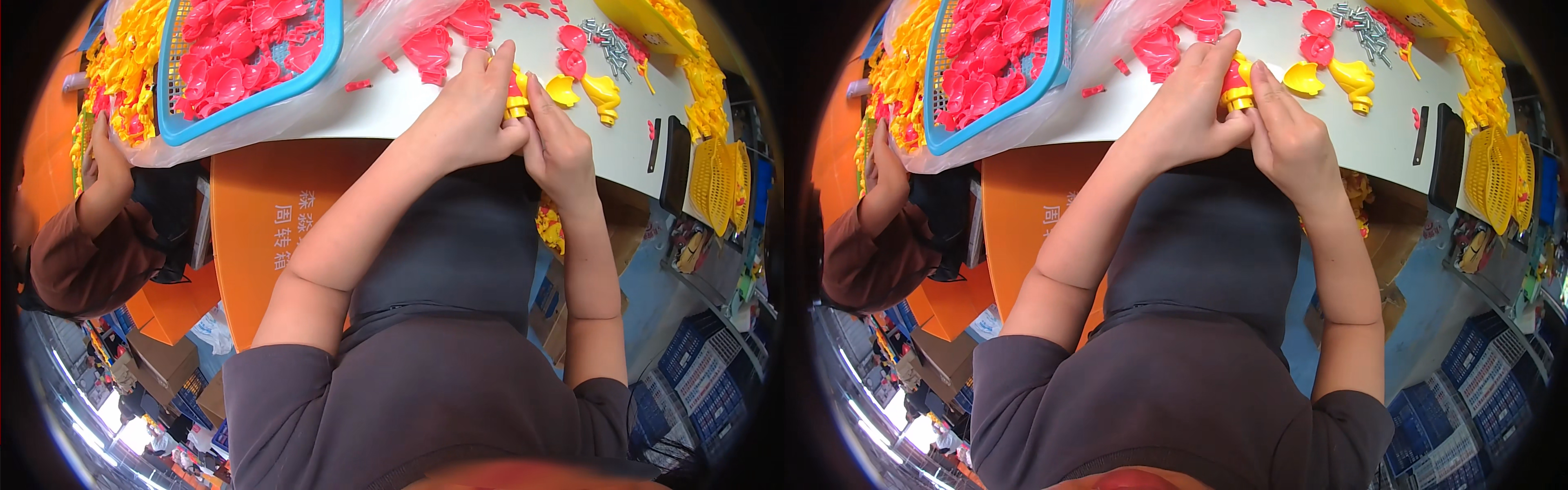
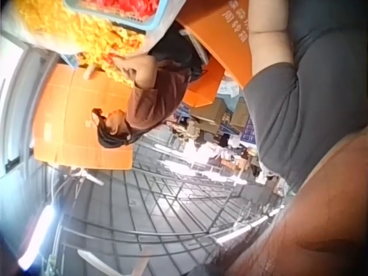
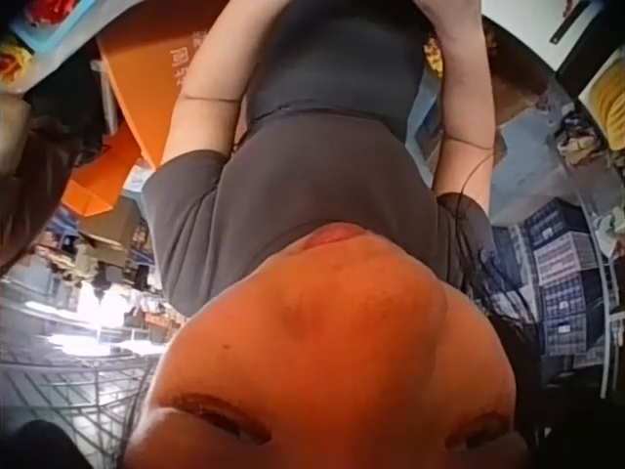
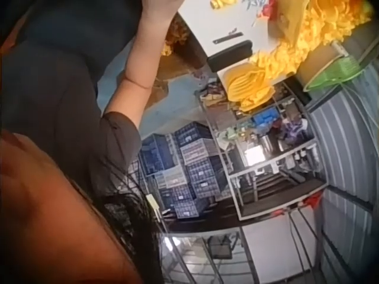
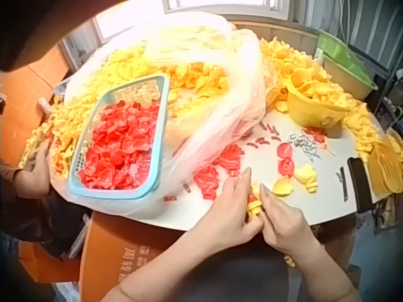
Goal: The recorder is manually assembling yellow toy parts by attaching red flower-like components.
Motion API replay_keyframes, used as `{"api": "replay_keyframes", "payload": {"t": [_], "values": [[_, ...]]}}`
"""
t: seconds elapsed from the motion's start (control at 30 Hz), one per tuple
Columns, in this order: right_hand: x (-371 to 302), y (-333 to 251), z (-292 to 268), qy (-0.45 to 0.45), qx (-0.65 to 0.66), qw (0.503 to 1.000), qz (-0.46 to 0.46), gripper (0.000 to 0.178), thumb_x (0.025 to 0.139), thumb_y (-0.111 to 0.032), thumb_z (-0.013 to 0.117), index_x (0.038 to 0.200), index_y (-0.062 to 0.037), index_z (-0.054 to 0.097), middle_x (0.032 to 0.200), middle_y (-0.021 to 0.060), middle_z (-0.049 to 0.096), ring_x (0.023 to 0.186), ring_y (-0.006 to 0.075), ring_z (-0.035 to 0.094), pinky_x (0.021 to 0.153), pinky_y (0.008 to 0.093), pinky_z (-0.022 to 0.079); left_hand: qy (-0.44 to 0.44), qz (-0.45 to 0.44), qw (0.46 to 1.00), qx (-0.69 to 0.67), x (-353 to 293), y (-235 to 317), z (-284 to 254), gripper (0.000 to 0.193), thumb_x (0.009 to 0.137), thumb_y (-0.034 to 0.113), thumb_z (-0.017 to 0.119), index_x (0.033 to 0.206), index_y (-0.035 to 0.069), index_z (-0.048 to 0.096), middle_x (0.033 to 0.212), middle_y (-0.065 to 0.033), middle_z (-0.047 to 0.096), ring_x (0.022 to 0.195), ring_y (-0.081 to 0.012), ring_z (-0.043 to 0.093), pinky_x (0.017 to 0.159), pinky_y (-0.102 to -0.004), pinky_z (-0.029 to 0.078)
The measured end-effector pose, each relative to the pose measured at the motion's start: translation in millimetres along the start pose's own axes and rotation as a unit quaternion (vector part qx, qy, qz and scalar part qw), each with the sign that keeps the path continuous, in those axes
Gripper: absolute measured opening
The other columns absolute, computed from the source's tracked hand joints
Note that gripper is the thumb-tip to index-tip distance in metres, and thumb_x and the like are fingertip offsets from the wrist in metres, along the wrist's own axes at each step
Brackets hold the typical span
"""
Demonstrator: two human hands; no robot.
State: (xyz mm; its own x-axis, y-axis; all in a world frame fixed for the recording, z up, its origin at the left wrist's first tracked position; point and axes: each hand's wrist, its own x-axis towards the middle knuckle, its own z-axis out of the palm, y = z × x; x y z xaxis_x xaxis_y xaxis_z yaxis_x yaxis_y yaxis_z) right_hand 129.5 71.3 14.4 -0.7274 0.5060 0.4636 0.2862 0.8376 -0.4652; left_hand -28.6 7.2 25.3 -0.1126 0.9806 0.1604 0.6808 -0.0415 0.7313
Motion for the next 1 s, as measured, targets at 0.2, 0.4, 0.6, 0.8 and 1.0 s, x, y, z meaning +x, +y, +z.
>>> {"api": "replay_keyframes", "payload": {"t": [0.2, 0.4, 0.6, 0.8, 1.0], "values": [[-11.8, 5.0, 26.4, 0.101, -0.008, 0.995, -0.018, 0.044, 0.083, 0.005, 0.060, 0.126, 0.0097, 0.053, 0.121, 0.0266, 0.059, 0.105, 0.0357, 0.064, 0.083, 0.0349, 0.056, 0.040, 0.038, 0.998, -0.040, -2.4, -4.1, 14.1, 0.076, 0.074, 0.014, 0.064, 0.139, -0.009, 0.032, 0.116, -0.0302, 0.047, 0.109, -0.0392, 0.052, 0.092, -0.0387, 0.047], [-11.7, 9.7, 16.5, 0.220, 0.406, 0.827, 0.321, 0.038, 0.090, 0.003, 0.054, 0.128, 0.0088, 0.053, 0.108, 0.0190, 0.067, 0.094, 0.0199, 0.070, 0.079, 0.0278, 0.054, 0.131, 0.122, 0.984, 0.009, -1.7, -27.9, 27.1, 0.066, 0.078, 0.002, 0.055, 0.140, -0.001, 0.034, 0.124, -0.0269, 0.046, 0.099, -0.0351, 0.060, 0.086, -0.0378, 0.050], [-2.9, 17.4, 24.3, 0.198, 0.017, 0.960, 0.196, 0.028, 0.090, 0.001, 0.057, 0.118, -0.0008, 0.065, 0.093, 0.0129, 0.071, 0.081, 0.0113, 0.069, 0.070, 0.0245, 0.052, 0.038, -0.058, 0.925, -0.373, 8.5, -9.1, 27.5, 0.058, 0.085, 0.002, 0.038, 0.142, 0.002, 0.031, 0.106, -0.0194, 0.057, 0.065, -0.0167, 0.062, 0.064, -0.0285, 0.052], [-1.9, 22.3, 23.1, 0.214, -0.137, 0.966, 0.053, 0.024, 0.087, 0.005, 0.060, 0.110, 0.0018, 0.067, 0.099, 0.0161, 0.071, 0.082, 0.0207, 0.070, 0.073, 0.0305, 0.055, -0.015, -0.125, 0.799, -0.588, -9.6, -20.5, 4.0, 0.063, 0.078, -0.001, 0.038, 0.140, 0.004, 0.030, 0.102, -0.0199, 0.061, 0.070, -0.0191, 0.059, 0.069, -0.0294, 0.051], [-0.4, 17.0, 5.3, 0.172, -0.103, 0.969, 0.142, 0.019, 0.085, 0.002, 0.064, 0.104, 0.0016, 0.069, 0.091, 0.0137, 0.071, 0.080, 0.0189, 0.070, 0.070, 0.0284, 0.054, -0.012, -0.153, 0.815, -0.559, -24.5, -17.5, -18.1, 0.055, 0.076, -0.003, 0.038, 0.130, 0.004, 0.034, 0.109, -0.0190, 0.060, 0.078, -0.0198, 0.062, 0.071, -0.0306, 0.053]]}}
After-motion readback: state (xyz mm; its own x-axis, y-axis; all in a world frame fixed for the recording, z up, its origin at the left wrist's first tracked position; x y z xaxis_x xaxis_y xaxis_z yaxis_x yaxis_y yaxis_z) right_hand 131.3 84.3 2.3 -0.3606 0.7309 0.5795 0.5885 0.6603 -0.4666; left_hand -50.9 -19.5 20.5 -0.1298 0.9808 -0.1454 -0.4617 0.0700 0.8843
